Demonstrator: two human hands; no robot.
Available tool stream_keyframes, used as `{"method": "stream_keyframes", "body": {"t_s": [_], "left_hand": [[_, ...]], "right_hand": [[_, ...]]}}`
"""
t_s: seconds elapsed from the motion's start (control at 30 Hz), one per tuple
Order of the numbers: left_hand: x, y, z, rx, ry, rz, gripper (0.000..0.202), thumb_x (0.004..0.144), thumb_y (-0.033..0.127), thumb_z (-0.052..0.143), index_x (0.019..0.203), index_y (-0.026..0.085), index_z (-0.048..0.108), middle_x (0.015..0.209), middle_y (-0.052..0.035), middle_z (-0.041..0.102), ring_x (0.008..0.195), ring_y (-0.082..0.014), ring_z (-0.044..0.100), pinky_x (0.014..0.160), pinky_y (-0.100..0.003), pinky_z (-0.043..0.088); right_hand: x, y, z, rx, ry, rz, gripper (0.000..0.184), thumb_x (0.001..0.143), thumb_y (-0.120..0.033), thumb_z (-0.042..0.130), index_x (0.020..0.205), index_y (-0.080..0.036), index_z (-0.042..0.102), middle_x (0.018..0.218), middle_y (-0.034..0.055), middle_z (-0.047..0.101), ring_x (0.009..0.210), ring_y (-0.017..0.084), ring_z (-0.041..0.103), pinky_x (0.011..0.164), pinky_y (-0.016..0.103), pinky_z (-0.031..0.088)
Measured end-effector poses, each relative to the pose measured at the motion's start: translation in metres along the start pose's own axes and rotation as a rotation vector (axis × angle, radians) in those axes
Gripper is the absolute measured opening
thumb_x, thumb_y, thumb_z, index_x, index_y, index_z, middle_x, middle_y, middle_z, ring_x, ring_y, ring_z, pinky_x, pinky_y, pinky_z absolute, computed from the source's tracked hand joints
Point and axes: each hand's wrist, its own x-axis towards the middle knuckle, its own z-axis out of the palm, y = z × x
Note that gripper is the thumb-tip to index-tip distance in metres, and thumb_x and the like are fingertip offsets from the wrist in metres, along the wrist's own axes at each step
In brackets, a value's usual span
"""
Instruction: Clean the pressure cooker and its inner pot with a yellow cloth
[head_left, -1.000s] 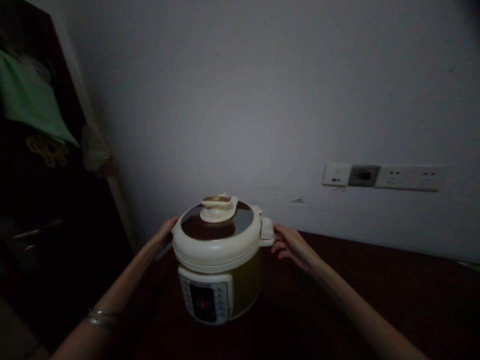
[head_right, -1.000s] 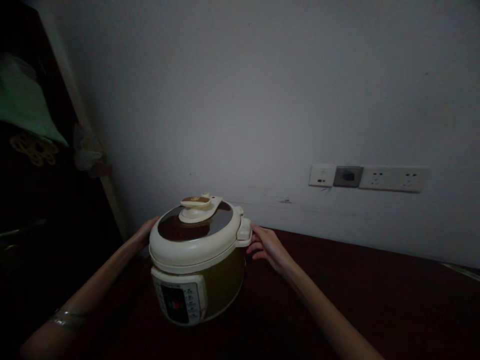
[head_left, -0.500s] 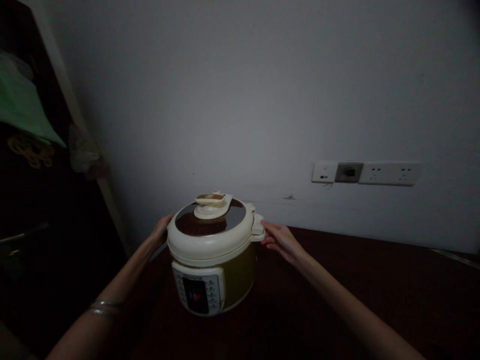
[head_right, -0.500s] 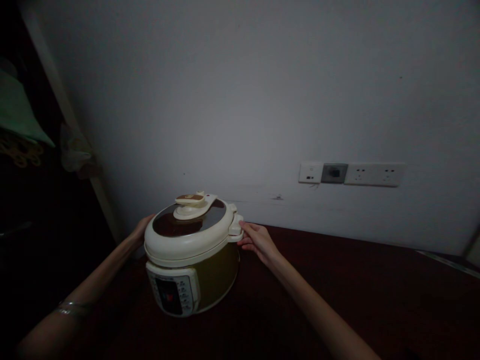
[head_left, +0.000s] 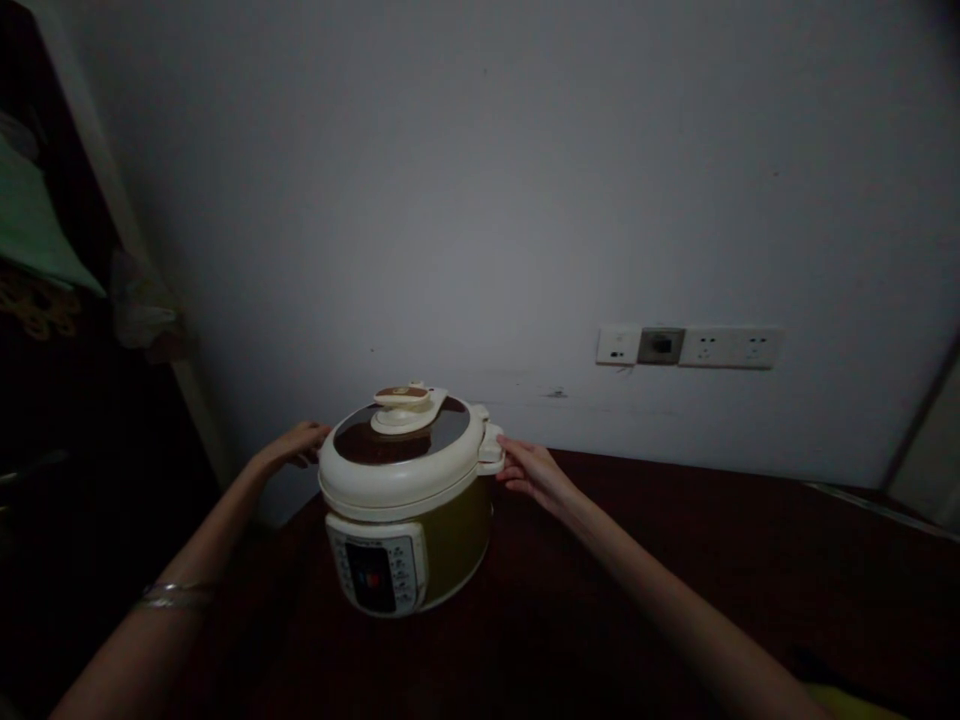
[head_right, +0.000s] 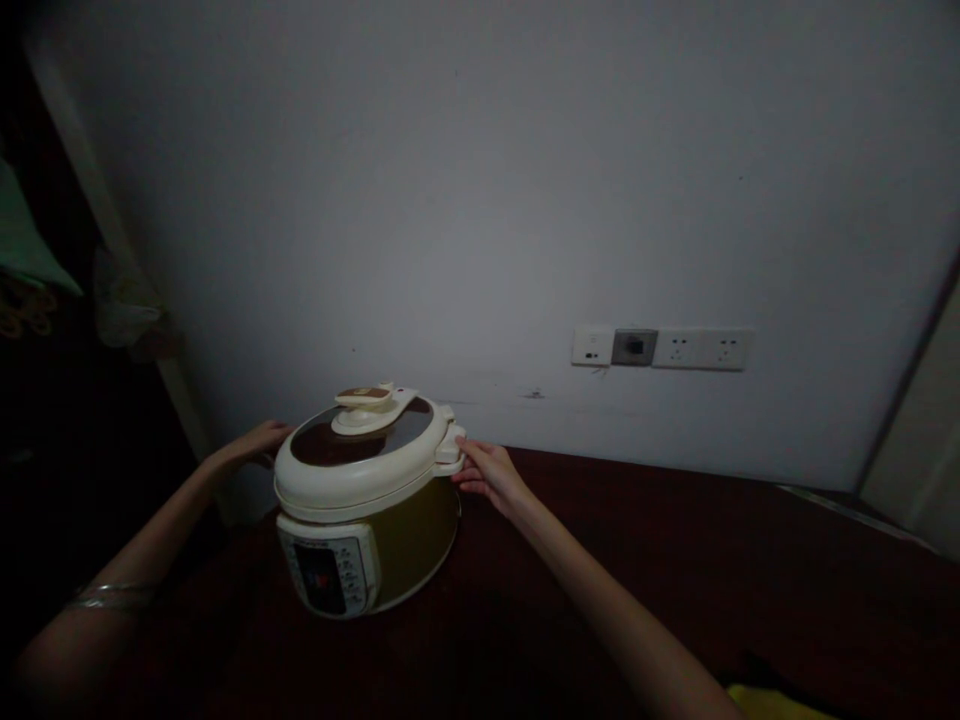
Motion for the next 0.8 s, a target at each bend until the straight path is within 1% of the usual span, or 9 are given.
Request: {"method": "stream_keyframes", "body": {"t_s": [0.07,0.17,0.23,0.3,0.43,0.5,0.57,0.7,0.8], "left_hand": [[-0.003,0.013,-0.022,0.213,0.127,-0.047,0.027,0.076,0.035,0.050,0.075,0.009,0.059,0.069,-0.0105,0.065,0.075,-0.0256,0.064,0.064,-0.033,0.048],[-0.018,0.044,-0.052,0.281,0.327,-0.039,0.037,0.081,0.040,0.042,0.097,0.010,0.057,0.097,-0.0185,0.064,0.101,-0.0366,0.058,0.076,-0.045,0.045],[-0.038,0.073,-0.062,0.319,0.540,0.034,0.036,0.085,0.044,0.038,0.103,0.019,0.057,0.097,-0.0159,0.064,0.096,-0.0356,0.059,0.072,-0.046,0.044],[-0.065,0.106,-0.060,0.316,0.758,0.181,0.033,0.087,0.041,0.035,0.103,0.023,0.058,0.091,-0.0143,0.065,0.086,-0.0329,0.060,0.067,-0.046,0.043],[-0.121,0.171,-0.027,0.246,0.923,0.452,0.027,0.088,0.030,0.038,0.102,0.018,0.058,0.091,-0.0095,0.066,0.077,-0.0242,0.059,0.067,-0.038,0.042],[-0.141,0.198,-0.001,0.202,0.928,0.525,0.022,0.084,0.023,0.042,0.098,0.017,0.059,0.089,-0.0073,0.066,0.075,-0.0209,0.059,0.067,-0.034,0.042],[-0.156,0.221,0.031,0.143,0.816,0.649,0.021,0.085,0.021,0.041,0.095,0.017,0.058,0.086,-0.0064,0.065,0.075,-0.0186,0.058,0.070,-0.032,0.042],[-0.173,0.254,0.117,0.144,0.387,0.873,0.018,0.083,0.017,0.041,0.090,0.018,0.057,0.089,-0.0055,0.064,0.081,-0.0181,0.058,0.074,-0.030,0.043],[-0.177,0.260,0.194,0.209,0.109,0.909,0.018,0.083,0.017,0.041,0.090,0.018,0.058,0.097,-0.0080,0.061,0.092,-0.0197,0.057,0.081,-0.030,0.043]], "right_hand": [[0.000,0.001,0.000,-0.004,-0.009,-0.007,0.023,0.088,-0.035,0.056,0.085,-0.012,0.060,0.063,0.0015,0.064,0.046,0.008,0.061,0.040,0.015,0.048],[-0.002,0.001,-0.002,0.010,-0.045,-0.002,0.032,0.090,-0.044,0.049,0.090,-0.013,0.058,0.065,0.0022,0.064,0.046,0.009,0.061,0.041,0.017,0.048],[-0.005,-0.001,-0.008,0.042,-0.084,0.025,0.040,0.092,-0.050,0.039,0.101,-0.014,0.055,0.065,0.0030,0.065,0.048,0.011,0.062,0.043,0.019,0.049],[-0.010,-0.003,-0.017,0.063,-0.104,0.054,0.042,0.094,-0.050,0.032,0.112,-0.015,0.048,0.068,0.0042,0.067,0.050,0.013,0.063,0.046,0.022,0.050],[-0.024,-0.004,-0.046,0.008,-0.026,0.082,0.033,0.093,-0.034,0.037,0.120,-0.017,0.042,0.073,0.0057,0.069,0.053,0.012,0.064,0.051,0.023,0.050],[-0.032,-0.001,-0.063,-0.079,0.046,0.069,0.033,0.090,-0.031,0.039,0.121,-0.018,0.043,0.073,0.0044,0.069,0.054,0.012,0.063,0.053,0.023,0.050],[-0.041,0.005,-0.082,-0.196,0.113,0.039,0.036,0.088,-0.030,0.041,0.122,-0.018,0.042,0.074,0.0035,0.068,0.057,0.012,0.063,0.053,0.024,0.049],[-0.064,0.021,-0.122,-0.394,0.195,-0.055,0.038,0.079,-0.021,0.049,0.116,-0.016,0.049,0.073,0.0019,0.066,0.065,0.014,0.062,0.057,0.025,0.048],[-0.090,0.033,-0.151,-0.823,0.176,-0.258,0.030,0.077,-0.018,0.050,0.104,-0.014,0.061,0.086,0.0069,0.068,0.080,0.017,0.062,0.075,0.031,0.048]]}}
